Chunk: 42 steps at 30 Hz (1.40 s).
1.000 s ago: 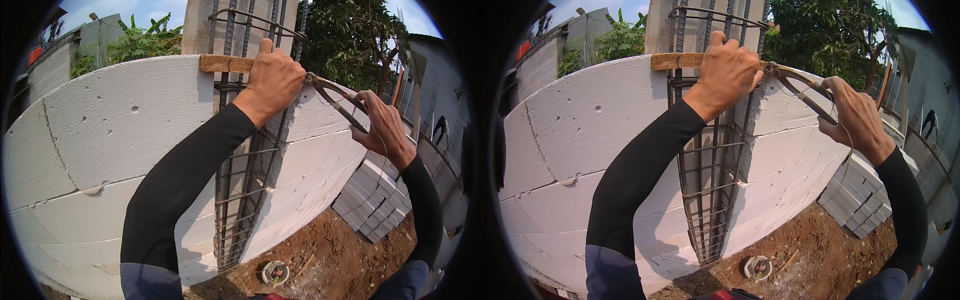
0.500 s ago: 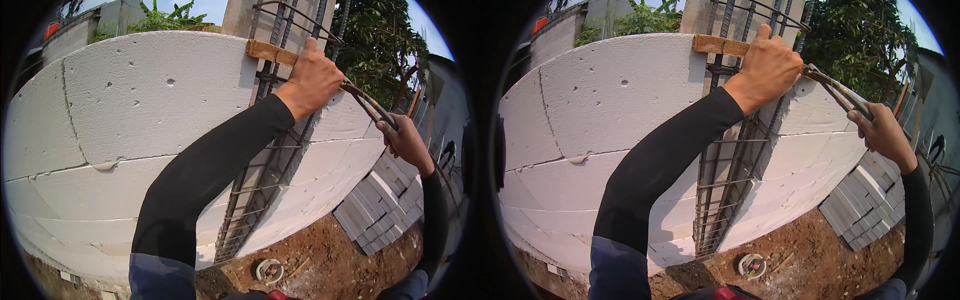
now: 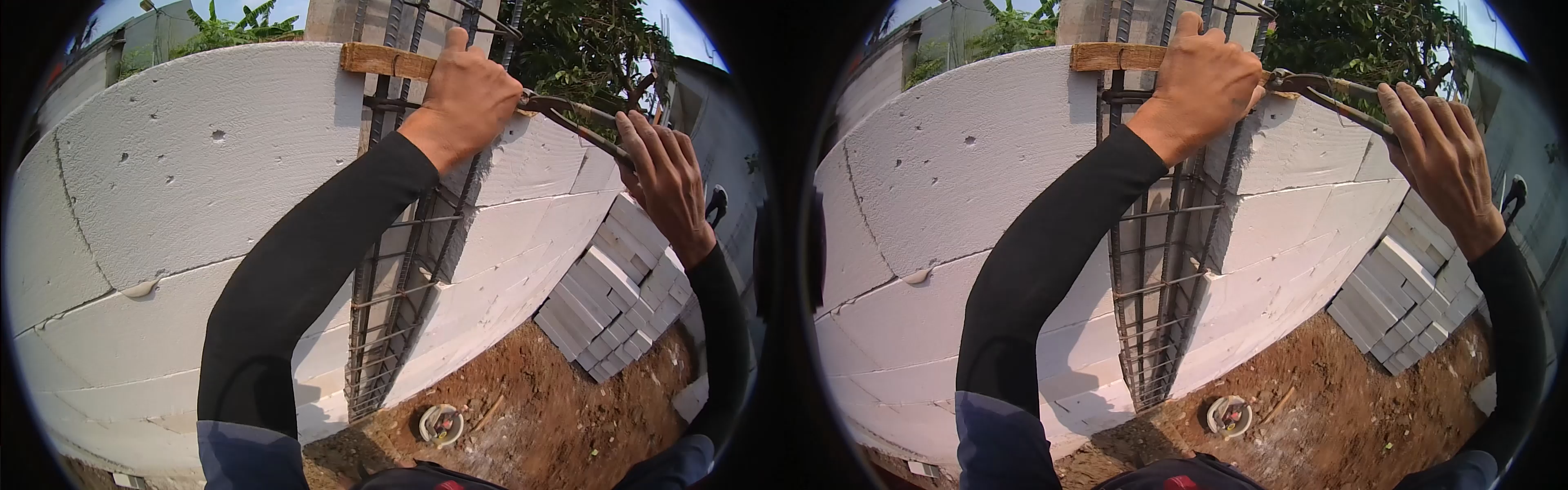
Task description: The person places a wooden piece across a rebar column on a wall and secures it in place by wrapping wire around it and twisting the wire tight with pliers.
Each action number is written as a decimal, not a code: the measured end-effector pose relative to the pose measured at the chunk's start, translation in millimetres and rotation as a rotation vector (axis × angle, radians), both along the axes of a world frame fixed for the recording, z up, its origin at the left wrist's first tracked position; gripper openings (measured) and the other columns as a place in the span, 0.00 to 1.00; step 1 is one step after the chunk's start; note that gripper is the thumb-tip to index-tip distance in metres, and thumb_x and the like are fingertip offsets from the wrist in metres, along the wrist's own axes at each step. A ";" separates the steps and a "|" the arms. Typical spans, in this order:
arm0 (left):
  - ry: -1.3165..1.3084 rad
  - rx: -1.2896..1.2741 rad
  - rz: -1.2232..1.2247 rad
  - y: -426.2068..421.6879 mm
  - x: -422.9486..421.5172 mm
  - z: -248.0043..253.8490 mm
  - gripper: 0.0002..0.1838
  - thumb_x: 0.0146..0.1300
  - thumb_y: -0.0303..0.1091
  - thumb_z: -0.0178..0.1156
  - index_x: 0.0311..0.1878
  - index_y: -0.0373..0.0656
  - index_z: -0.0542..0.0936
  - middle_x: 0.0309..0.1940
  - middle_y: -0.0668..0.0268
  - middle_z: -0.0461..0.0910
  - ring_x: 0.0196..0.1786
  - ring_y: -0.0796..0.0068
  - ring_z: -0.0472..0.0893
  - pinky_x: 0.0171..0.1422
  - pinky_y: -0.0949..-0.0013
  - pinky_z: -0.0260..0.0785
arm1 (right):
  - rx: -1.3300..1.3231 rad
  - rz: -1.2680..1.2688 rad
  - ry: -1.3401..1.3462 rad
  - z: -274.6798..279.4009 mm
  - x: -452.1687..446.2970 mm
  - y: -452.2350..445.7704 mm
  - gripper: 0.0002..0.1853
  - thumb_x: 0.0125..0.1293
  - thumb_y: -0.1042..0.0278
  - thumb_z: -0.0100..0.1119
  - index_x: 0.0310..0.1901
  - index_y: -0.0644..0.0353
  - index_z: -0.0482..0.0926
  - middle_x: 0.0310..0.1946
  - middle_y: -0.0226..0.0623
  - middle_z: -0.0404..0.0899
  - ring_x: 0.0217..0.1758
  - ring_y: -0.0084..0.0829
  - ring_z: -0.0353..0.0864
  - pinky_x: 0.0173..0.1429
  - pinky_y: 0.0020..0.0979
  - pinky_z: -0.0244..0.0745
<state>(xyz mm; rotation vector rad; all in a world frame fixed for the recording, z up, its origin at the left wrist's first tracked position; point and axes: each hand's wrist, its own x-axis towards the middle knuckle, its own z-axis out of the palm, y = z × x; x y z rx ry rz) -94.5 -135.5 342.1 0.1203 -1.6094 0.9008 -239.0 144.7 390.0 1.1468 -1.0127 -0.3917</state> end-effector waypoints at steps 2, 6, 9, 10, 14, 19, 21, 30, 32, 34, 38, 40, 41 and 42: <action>0.006 -0.007 -0.006 -1.2 -2.2 -0.8 0.10 0.57 0.36 0.66 0.20 0.57 0.87 0.17 0.66 0.84 0.29 0.69 0.84 0.56 0.53 0.61 | -0.053 -0.023 0.079 -0.9 5.8 0.4 0.41 0.59 0.58 0.79 0.73 0.55 0.72 0.52 0.37 0.83 0.50 0.31 0.85 0.53 0.37 0.86; 0.015 0.008 -0.002 2.3 0.4 0.7 0.09 0.56 0.36 0.67 0.20 0.56 0.88 0.16 0.66 0.83 0.28 0.70 0.84 0.53 0.54 0.62 | -0.039 -0.202 -0.093 2.3 -13.4 0.9 0.32 0.67 0.53 0.74 0.68 0.59 0.76 0.49 0.42 0.85 0.47 0.32 0.86 0.51 0.36 0.87; -0.049 0.095 -0.173 9.3 6.6 2.7 0.08 0.58 0.35 0.62 0.25 0.46 0.85 0.22 0.57 0.84 0.28 0.58 0.86 0.52 0.48 0.72 | -0.009 -0.121 -0.347 5.0 -11.8 -6.1 0.25 0.69 0.57 0.73 0.61 0.61 0.80 0.38 0.43 0.87 0.33 0.34 0.87 0.44 0.36 0.89; -0.055 0.086 -0.174 6.9 4.7 1.8 0.08 0.59 0.35 0.62 0.25 0.48 0.85 0.20 0.60 0.83 0.28 0.63 0.84 0.59 0.49 0.65 | 0.017 -0.137 -0.497 5.2 -6.2 -9.3 0.22 0.69 0.57 0.73 0.58 0.62 0.82 0.34 0.41 0.85 0.30 0.32 0.85 0.42 0.34 0.87; -0.037 0.073 -0.079 8.3 4.5 1.8 0.08 0.58 0.36 0.64 0.24 0.50 0.86 0.21 0.60 0.84 0.30 0.64 0.85 0.55 0.51 0.66 | 0.124 -0.185 -1.136 8.4 3.4 -12.7 0.21 0.72 0.50 0.70 0.42 0.66 0.87 0.17 0.32 0.77 0.17 0.20 0.73 0.25 0.23 0.74; -0.023 0.028 0.046 5.3 3.6 0.6 0.17 0.58 0.52 0.75 0.24 0.49 0.88 0.22 0.65 0.85 0.30 0.69 0.84 0.52 0.58 0.63 | 0.283 -0.020 -2.007 6.3 1.7 -6.1 0.27 0.75 0.39 0.63 0.42 0.62 0.86 0.19 0.29 0.79 0.16 0.20 0.77 0.18 0.20 0.73; -0.014 0.019 0.039 5.1 4.4 0.9 0.17 0.58 0.52 0.75 0.24 0.48 0.87 0.21 0.64 0.84 0.30 0.69 0.84 0.51 0.58 0.63 | 0.195 -0.055 -1.976 -0.5 9.9 -10.4 0.27 0.74 0.39 0.63 0.43 0.63 0.85 0.21 0.31 0.81 0.18 0.21 0.81 0.21 0.22 0.77; -0.118 0.107 0.135 10.6 6.6 2.1 0.17 0.61 0.50 0.73 0.36 0.45 0.89 0.30 0.60 0.86 0.37 0.66 0.85 0.58 0.56 0.65 | 0.234 -0.069 -1.629 -9.1 14.9 -16.9 0.31 0.55 0.63 0.79 0.55 0.73 0.77 0.23 0.43 0.82 0.16 0.28 0.81 0.23 0.27 0.80; -0.098 0.108 0.058 15.0 8.7 -3.1 0.18 0.64 0.48 0.72 0.46 0.42 0.88 0.41 0.55 0.87 0.48 0.62 0.85 0.66 0.51 0.64 | 0.292 -0.066 -1.860 -2.3 4.4 -16.4 0.30 0.55 0.63 0.80 0.54 0.70 0.75 0.22 0.40 0.81 0.15 0.27 0.80 0.23 0.26 0.81; 0.074 -0.011 -0.165 20.6 6.8 -19.9 0.23 0.67 0.45 0.70 0.57 0.39 0.85 0.56 0.49 0.85 0.61 0.56 0.83 0.75 0.46 0.61 | 0.363 0.010 -1.944 -2.6 -8.8 -16.3 0.33 0.53 0.63 0.80 0.54 0.69 0.72 0.21 0.35 0.78 0.13 0.25 0.78 0.19 0.26 0.77; -0.392 0.552 -0.829 133.9 37.3 -106.0 0.46 0.75 0.65 0.51 0.78 0.31 0.65 0.72 0.19 0.59 0.76 0.19 0.62 0.76 0.22 0.52 | 0.159 0.221 -1.032 -17.2 -13.2 -16.2 0.32 0.57 0.62 0.78 0.57 0.68 0.72 0.37 0.44 0.80 0.34 0.32 0.84 0.38 0.35 0.83; -0.544 0.692 -0.875 172.8 41.1 -141.8 0.56 0.71 0.73 0.51 0.85 0.37 0.48 0.74 0.19 0.54 0.76 0.18 0.60 0.76 0.20 0.51 | 0.019 0.094 -0.585 -24.6 -5.2 -12.8 0.31 0.60 0.59 0.77 0.58 0.66 0.73 0.42 0.44 0.81 0.41 0.34 0.83 0.46 0.36 0.83; -0.570 0.723 -0.914 182.5 38.5 -153.9 0.55 0.72 0.71 0.52 0.85 0.38 0.47 0.74 0.19 0.53 0.75 0.18 0.62 0.75 0.22 0.53 | -0.048 0.030 -0.358 -27.4 -0.6 -8.7 0.31 0.61 0.58 0.77 0.59 0.65 0.74 0.44 0.44 0.81 0.44 0.35 0.82 0.51 0.37 0.82; -0.598 0.750 -0.953 188.6 35.9 -162.7 0.55 0.72 0.69 0.53 0.85 0.38 0.46 0.75 0.19 0.53 0.74 0.18 0.64 0.75 0.25 0.56 | -0.127 -0.006 -0.274 -30.4 12.3 -9.9 0.29 0.64 0.54 0.75 0.59 0.63 0.77 0.44 0.41 0.82 0.45 0.35 0.81 0.52 0.36 0.82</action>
